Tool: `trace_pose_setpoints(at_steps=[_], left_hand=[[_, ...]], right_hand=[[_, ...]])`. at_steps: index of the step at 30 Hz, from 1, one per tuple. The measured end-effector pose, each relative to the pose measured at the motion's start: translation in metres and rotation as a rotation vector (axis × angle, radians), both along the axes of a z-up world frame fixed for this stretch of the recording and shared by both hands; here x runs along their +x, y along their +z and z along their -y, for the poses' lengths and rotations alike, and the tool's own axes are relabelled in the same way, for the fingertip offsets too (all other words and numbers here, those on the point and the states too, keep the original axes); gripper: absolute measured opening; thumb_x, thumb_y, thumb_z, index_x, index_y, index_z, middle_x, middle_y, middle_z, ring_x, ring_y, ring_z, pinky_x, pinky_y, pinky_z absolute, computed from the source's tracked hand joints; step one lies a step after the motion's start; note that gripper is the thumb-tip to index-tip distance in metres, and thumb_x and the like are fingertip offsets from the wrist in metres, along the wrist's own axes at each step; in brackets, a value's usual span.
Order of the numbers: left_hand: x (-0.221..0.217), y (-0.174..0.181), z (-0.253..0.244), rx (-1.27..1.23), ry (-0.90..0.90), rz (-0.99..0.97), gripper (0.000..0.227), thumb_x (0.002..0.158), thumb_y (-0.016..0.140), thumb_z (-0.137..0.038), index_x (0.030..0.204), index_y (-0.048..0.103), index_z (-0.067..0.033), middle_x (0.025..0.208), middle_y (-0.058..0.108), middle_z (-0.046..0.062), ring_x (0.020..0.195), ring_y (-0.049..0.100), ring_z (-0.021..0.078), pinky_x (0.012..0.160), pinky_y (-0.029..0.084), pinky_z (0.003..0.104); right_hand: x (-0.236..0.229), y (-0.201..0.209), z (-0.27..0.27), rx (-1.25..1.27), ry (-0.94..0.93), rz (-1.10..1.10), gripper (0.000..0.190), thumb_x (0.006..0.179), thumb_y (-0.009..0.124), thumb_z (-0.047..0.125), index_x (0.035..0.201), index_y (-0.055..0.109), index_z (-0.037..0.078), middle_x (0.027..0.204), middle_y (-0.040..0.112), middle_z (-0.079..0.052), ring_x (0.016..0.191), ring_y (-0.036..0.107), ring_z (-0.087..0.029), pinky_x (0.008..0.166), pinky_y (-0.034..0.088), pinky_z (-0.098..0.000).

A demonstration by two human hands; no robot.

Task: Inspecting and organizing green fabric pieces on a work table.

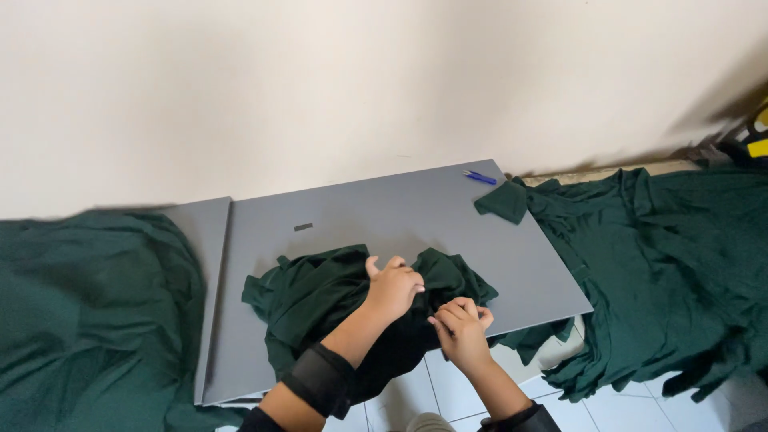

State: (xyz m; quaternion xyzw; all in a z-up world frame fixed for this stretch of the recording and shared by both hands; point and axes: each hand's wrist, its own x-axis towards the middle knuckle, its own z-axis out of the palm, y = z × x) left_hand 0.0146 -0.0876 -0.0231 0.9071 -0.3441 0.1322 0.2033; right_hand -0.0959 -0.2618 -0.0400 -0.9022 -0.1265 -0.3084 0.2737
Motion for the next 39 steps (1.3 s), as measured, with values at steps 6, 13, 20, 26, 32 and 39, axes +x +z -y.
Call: trace_pose_setpoints(at_steps=[6, 13, 20, 26, 32, 39], left_hand=[[0.009, 0.025, -0.034, -0.390, 0.389, 0.019, 0.004, 0.085, 0.074, -0.022, 0.083, 0.075, -0.0181, 0.086, 0.072, -0.002, 0.103, 0.061, 0.0234, 0.102, 0.024, 0.065], [-0.035, 0.039, -0.046, -0.105, 0.277, 0.240, 0.023, 0.080, 0.071, -0.010, 0.101, 0.072, -0.0189, 0.112, 0.068, -0.001, 0.114, 0.059, 0.0241, 0.105, 0.022, 0.065], [-0.057, -0.001, -0.026, -0.049, -0.050, 0.489, 0.041, 0.078, 0.066, -0.020, 0.117, 0.074, -0.0144, 0.119, 0.067, 0.001, 0.120, 0.054, 0.0228, 0.104, 0.021, 0.065], [-0.056, -0.027, -0.042, 0.023, -0.107, 0.500, 0.009, 0.081, 0.066, -0.015, 0.074, 0.069, -0.0201, 0.088, 0.063, -0.006, 0.122, 0.055, 0.0196, 0.107, 0.026, 0.067], [-0.062, -0.037, -0.060, 0.160, -0.129, 0.397, 0.014, 0.078, 0.068, -0.015, 0.067, 0.069, -0.0221, 0.079, 0.062, -0.005, 0.125, 0.055, 0.0219, 0.107, 0.025, 0.068], [-0.061, -0.034, -0.064, 0.329, -0.029, 0.188, 0.014, 0.076, 0.068, -0.011, 0.071, 0.077, -0.0217, 0.080, 0.067, -0.005, 0.120, 0.054, 0.0240, 0.108, 0.021, 0.073]], right_hand=[[-0.021, -0.018, 0.030, -0.036, -0.049, 0.087, 0.008, 0.078, 0.076, 0.015, 0.083, 0.070, 0.014, 0.097, 0.067, 0.006, 0.103, 0.059, -0.019, 0.090, 0.026, -0.0496], [-0.017, 0.009, 0.043, 0.013, 0.064, -0.205, 0.017, 0.079, 0.078, 0.012, 0.095, 0.075, 0.015, 0.112, 0.068, 0.000, 0.109, 0.054, -0.021, 0.088, 0.025, -0.0496], [0.044, -0.018, 0.042, -0.025, 0.364, -0.101, 0.033, 0.069, 0.061, -0.009, 0.090, 0.068, 0.015, 0.116, 0.070, -0.004, 0.102, 0.069, -0.028, 0.086, 0.056, -0.0364], [0.051, 0.027, -0.002, -0.008, 0.500, -0.203, 0.024, 0.079, 0.075, 0.001, 0.100, 0.068, 0.006, 0.107, 0.069, -0.009, 0.089, 0.069, -0.033, 0.073, 0.055, -0.0383], [0.086, -0.046, 0.005, -0.567, 0.027, -0.514, 0.011, 0.089, 0.064, 0.010, 0.095, 0.069, 0.017, 0.098, 0.068, -0.001, 0.096, 0.067, -0.025, 0.077, 0.047, -0.0458], [0.072, 0.001, 0.029, -0.058, 0.131, -0.330, 0.003, 0.087, 0.068, 0.012, 0.090, 0.067, 0.012, 0.088, 0.069, -0.006, 0.084, 0.066, -0.027, 0.071, 0.049, -0.0401]])
